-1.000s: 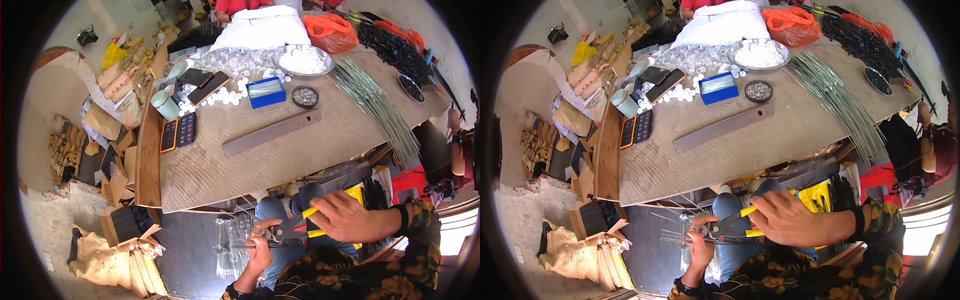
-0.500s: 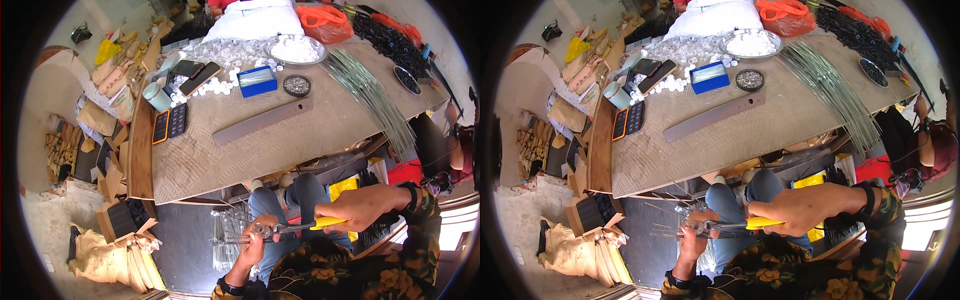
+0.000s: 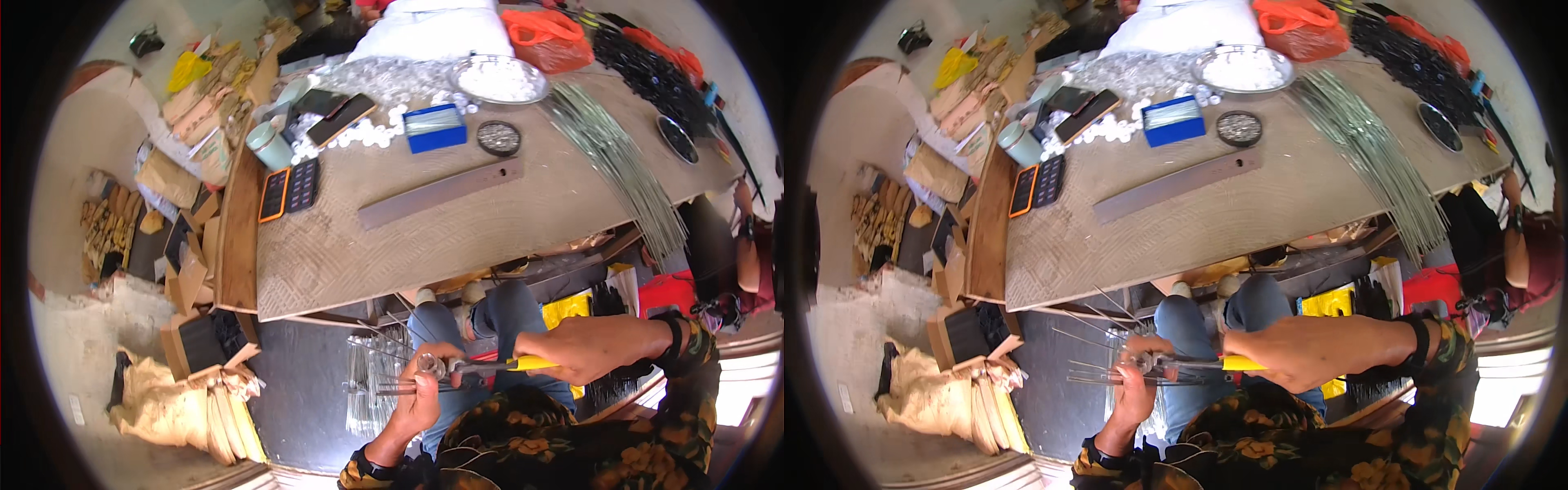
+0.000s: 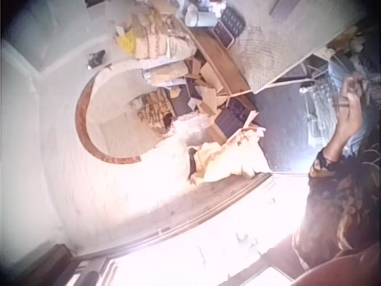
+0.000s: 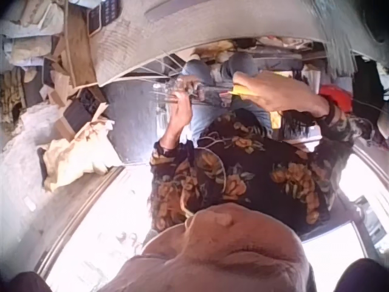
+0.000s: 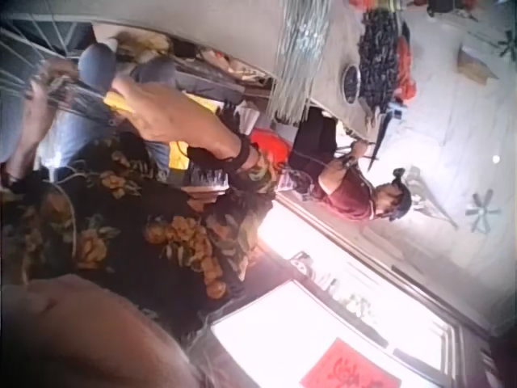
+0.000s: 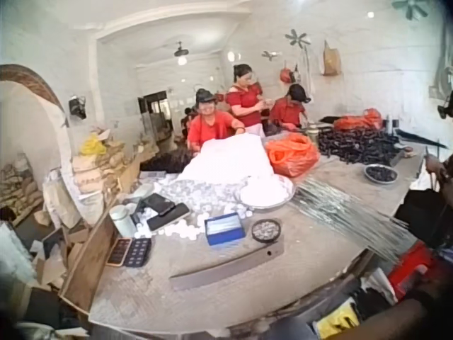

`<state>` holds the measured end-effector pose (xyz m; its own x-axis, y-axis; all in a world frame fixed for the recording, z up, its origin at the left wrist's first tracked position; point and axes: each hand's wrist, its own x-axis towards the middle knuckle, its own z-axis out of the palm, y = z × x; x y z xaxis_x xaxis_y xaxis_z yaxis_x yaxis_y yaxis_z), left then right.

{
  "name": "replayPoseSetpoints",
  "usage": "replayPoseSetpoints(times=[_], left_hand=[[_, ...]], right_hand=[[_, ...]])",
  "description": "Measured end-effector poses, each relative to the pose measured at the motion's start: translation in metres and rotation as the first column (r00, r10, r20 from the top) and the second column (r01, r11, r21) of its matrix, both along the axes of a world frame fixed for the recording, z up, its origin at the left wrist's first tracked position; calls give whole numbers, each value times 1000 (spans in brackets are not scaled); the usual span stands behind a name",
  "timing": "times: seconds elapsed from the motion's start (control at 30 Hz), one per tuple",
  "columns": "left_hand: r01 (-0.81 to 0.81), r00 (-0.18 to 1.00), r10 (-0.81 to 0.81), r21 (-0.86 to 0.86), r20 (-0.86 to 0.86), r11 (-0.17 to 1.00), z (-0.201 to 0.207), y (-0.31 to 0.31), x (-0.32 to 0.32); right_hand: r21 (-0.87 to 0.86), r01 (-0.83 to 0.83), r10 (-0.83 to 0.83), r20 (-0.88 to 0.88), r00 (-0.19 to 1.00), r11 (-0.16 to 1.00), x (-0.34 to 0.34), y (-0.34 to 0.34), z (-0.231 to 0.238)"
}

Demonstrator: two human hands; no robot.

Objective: The person holds a group of metal umbrella ribs and inserts them into a white plastic runner by hand. The person then uses pliers to adjust the metal components near the plastic runner while holding the assembly.

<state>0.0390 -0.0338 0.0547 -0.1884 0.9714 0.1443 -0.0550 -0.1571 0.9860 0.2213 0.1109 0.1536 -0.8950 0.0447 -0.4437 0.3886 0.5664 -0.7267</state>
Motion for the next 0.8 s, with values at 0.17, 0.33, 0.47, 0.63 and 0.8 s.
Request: replayPoseSetpoints(times=[0.17,0.33,0.47,0.63,0.8], left_hand=[[-419,906,424,166,4,893,42,-28,-72],[-415,874,478,376,-90,829,52,-103,-119],[-515,535,367,50,-761,856,-41,-110,-146],[-505,710,-136,-635,-690,585,-221,-113,-149],[-308,831,-292,-829,-473,466,-356,-115,-154]], right_hand=[[753,369,-49,-411,910,544,-2,35,-36],[871,423,-200,-381,903,250,9,112,-79],[889,432,-195,-402,895,151,7,131,-110],[871,467,-183,-439,880,155,10,130,-111],[853,482,-244,-433,867,198,1,131,-122]])
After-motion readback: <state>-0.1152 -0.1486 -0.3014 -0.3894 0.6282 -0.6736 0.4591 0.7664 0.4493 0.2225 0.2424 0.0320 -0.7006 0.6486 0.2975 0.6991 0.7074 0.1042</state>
